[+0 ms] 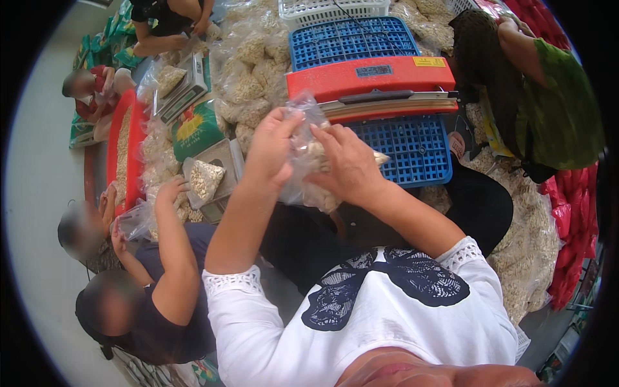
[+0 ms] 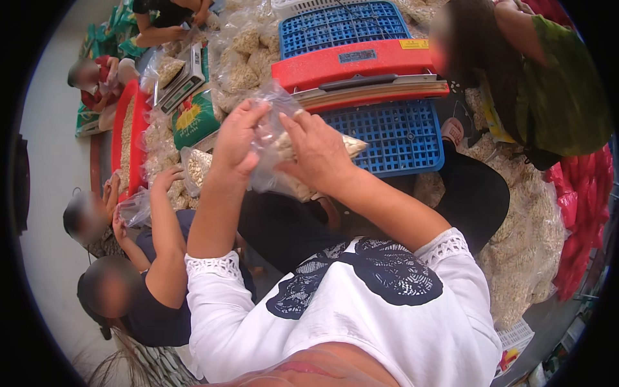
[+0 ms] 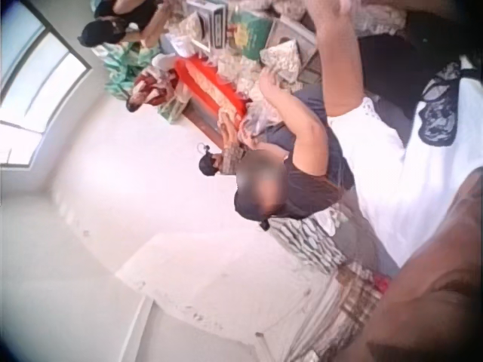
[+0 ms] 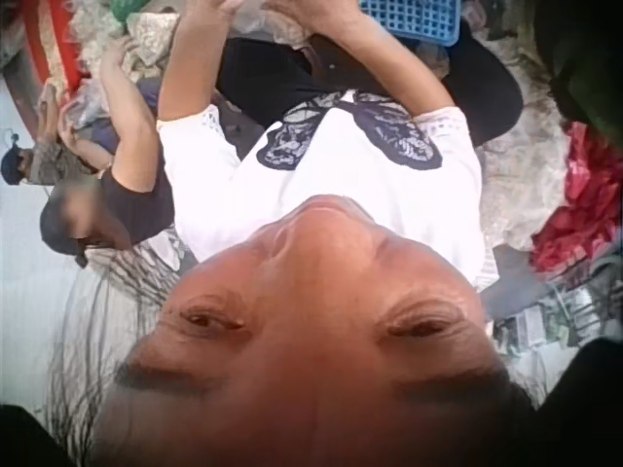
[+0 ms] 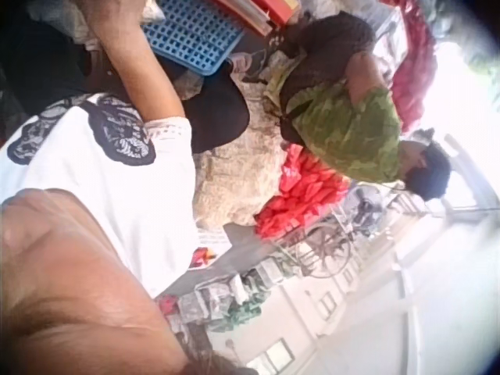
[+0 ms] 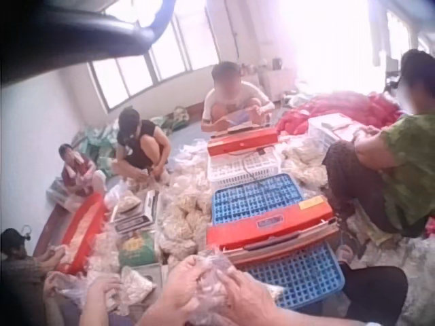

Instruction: The person uses a heat sealer to seal plastic bags filled with cashew nuts. They pick up bags from a blue crate, align the opening in the heat sealer, press down the arm to seal the bag, and then stack the finished bags on a large pile.

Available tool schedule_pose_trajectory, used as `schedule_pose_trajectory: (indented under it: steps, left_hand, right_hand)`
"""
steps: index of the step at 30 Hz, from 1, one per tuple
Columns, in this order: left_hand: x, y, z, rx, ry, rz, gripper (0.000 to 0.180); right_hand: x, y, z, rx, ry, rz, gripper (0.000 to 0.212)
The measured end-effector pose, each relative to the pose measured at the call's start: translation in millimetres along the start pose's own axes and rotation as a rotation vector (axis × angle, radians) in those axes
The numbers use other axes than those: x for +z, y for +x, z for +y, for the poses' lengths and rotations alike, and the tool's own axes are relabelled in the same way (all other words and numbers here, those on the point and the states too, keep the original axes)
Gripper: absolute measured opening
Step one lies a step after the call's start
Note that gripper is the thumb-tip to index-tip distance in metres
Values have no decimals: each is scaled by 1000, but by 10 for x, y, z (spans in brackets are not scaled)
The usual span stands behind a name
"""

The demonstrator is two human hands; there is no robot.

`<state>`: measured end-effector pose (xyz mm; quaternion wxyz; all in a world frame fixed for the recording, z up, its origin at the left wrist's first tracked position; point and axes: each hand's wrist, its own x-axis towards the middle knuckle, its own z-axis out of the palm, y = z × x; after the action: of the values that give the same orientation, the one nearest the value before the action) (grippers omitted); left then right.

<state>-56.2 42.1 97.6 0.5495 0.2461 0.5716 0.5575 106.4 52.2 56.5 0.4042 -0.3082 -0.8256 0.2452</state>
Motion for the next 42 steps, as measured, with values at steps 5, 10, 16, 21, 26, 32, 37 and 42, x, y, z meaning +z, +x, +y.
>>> schedule_pose_trajectory:
  steps: [5,10,16,21,26,32,37,42]
  left_hand:
    - [-181,177,-580,-163,40,-265,24]
    - [-187,446,-731,231,832,26,17]
    - [-50,255,-333,-185,690,-230,31]
    - [-109,353,-415,-160,502,-91,30]
    - [-36,334,-469,-8,389,-25,32]
    - [-219,530,-334,-203,223,-67,30]
    - [-419,409,-357,4,-241,34,28]
    - [-349,-26,-645,427,141,-74,68]
  right_hand:
    - [-415,-676,786,325,3,232,2]
    - [-713,-1107,1109,434,190,244,25]
    - [-724,-959,1064,466,335,323,24]
    - [-777,-940,1107,421,342,288,17]
    - [-917,-855,985,402,221,165,22]
    - [-971,-885,965,481,276,147,18]
    - [-959,-953,1037,527,338,183,18]
    - [-930,-919,991,613,482,208,19]
